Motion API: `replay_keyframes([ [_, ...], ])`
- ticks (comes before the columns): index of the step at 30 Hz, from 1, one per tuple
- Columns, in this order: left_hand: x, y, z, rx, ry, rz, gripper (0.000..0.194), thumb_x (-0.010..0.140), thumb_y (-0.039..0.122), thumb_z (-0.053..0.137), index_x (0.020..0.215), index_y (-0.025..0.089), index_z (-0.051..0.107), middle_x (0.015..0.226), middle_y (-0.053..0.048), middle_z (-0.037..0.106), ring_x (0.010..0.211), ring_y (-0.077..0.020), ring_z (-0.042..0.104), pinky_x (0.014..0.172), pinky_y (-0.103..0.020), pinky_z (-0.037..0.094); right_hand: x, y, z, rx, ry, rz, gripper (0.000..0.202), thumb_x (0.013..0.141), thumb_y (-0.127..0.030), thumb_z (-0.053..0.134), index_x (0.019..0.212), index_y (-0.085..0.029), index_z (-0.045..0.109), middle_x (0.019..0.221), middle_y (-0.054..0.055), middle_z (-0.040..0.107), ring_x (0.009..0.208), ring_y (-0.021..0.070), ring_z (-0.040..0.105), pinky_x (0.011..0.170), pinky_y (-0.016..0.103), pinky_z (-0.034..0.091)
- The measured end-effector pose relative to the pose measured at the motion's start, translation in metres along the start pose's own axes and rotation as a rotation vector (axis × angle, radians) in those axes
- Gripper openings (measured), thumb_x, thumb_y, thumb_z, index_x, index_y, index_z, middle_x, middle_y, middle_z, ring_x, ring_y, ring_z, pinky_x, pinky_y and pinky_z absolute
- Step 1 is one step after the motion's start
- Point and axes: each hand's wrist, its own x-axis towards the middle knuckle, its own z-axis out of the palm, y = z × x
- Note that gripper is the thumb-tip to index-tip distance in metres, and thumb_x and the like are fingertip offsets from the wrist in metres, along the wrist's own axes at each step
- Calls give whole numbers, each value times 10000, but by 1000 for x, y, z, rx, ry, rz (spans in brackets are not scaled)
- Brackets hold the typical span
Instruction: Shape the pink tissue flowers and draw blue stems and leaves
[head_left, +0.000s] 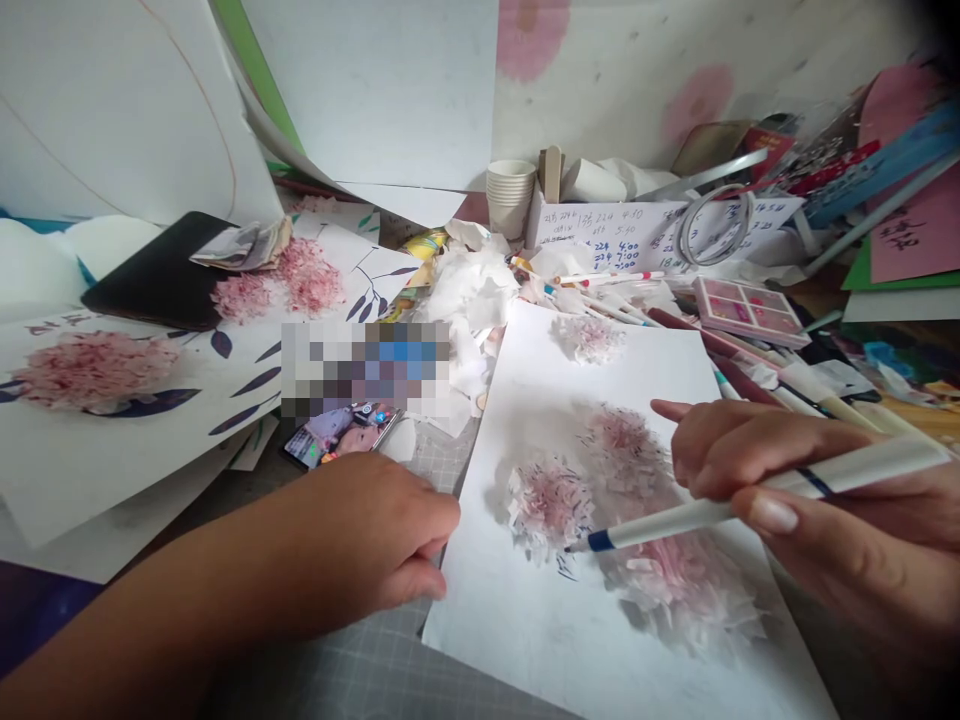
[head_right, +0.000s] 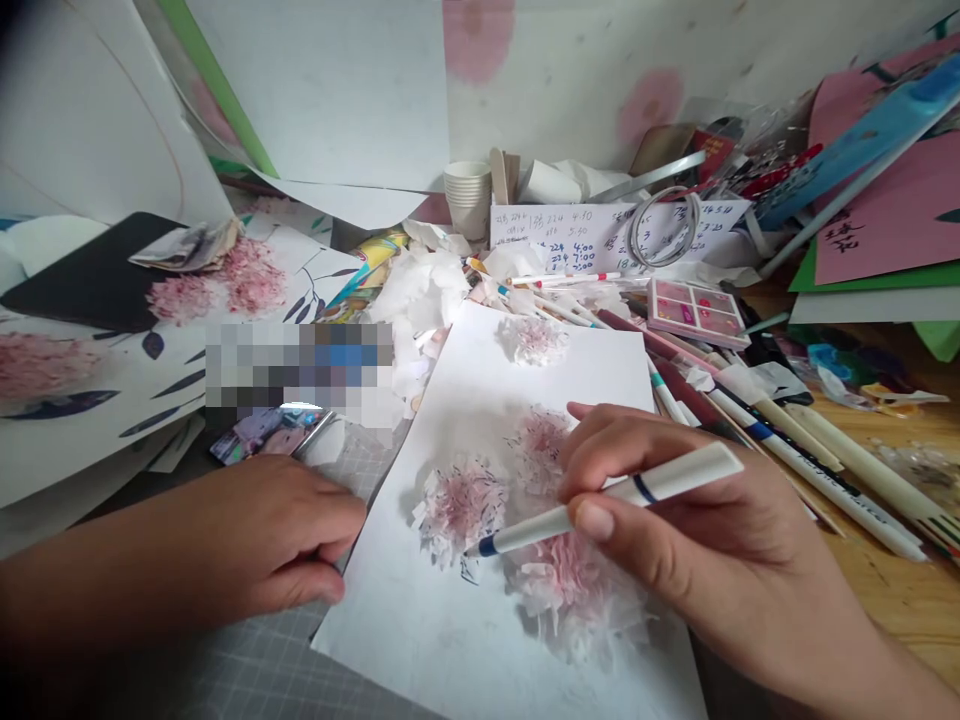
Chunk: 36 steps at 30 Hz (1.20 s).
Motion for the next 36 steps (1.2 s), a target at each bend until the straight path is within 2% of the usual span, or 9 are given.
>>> replay_keyframes([
  [2,0,0,0,4,-8,1,272,905,329,747,751,204,562,762,35,657,760,-200,602,657,-350,231,0,-1,-1,-60,-156,-60,36,932,-360,754,906,-338,766,729,-17,708,726,215,716,1000,432,586],
  [4,0,1,-1,0,-13,2,271,903,319,747,746,203,560,756,36,656,754,-197,600,647,-348,225,0,-1,-2,-91,-210,-85,27,954,-348,732,932,-349,748,735,-29,699,736,206,717,1043,428,566],
  [8,2,1,-2,6,16,8,271,891,310,752,733,203,560,733,40,652,711,-181,575,619,-344,210,-2,0,-3,-55,-153,-71,69,976,-396,698,967,-350,749,759,-23,701,747,214,714,1094,451,537],
  [15,1,2,-3,17,36,41,259,871,283,756,724,205,558,714,26,648,679,-180,561,586,-337,204,6,-14,11,-36,-223,-89,43,903,-322,775,919,-346,806,674,-5,743,657,227,737,763,388,652],
  [22,0,2,-2,21,34,35,285,877,297,767,722,203,547,714,22,649,675,-182,560,584,-331,209,1,-4,6,-54,-168,-85,76,941,-317,740,988,-362,780,773,-2,742,789,245,742,960,444,609],
  [26,0,3,-3,27,29,45,275,878,296,768,729,205,555,722,26,651,682,-182,561,587,-328,206,1,-5,7,-42,-229,-93,72,923,-317,760,979,-355,784,746,-15,747,740,221,740,923,408,621],
  [30,1,3,-3,32,31,32,290,878,296,776,722,202,550,707,30,640,676,-177,552,584,-328,203,-1,-1,7,-19,-143,-101,105,967,-287,705,1009,-343,783,783,-1,737,811,232,734,989,424,592],
  [33,1,2,-3,42,39,42,295,882,317,779,729,206,552,701,34,636,657,-172,537,576,-330,197,-1,-1,7,-24,-140,-104,126,951,-309,729,1040,-369,794,797,13,763,854,267,751,896,435,629],
  [36,1,1,-2,36,45,49,296,883,319,771,723,206,548,701,33,637,652,-170,532,574,-332,201,1,-5,10,-76,-171,-98,54,888,-365,805,940,-375,815,779,4,799,797,267,773,853,425,648],
])
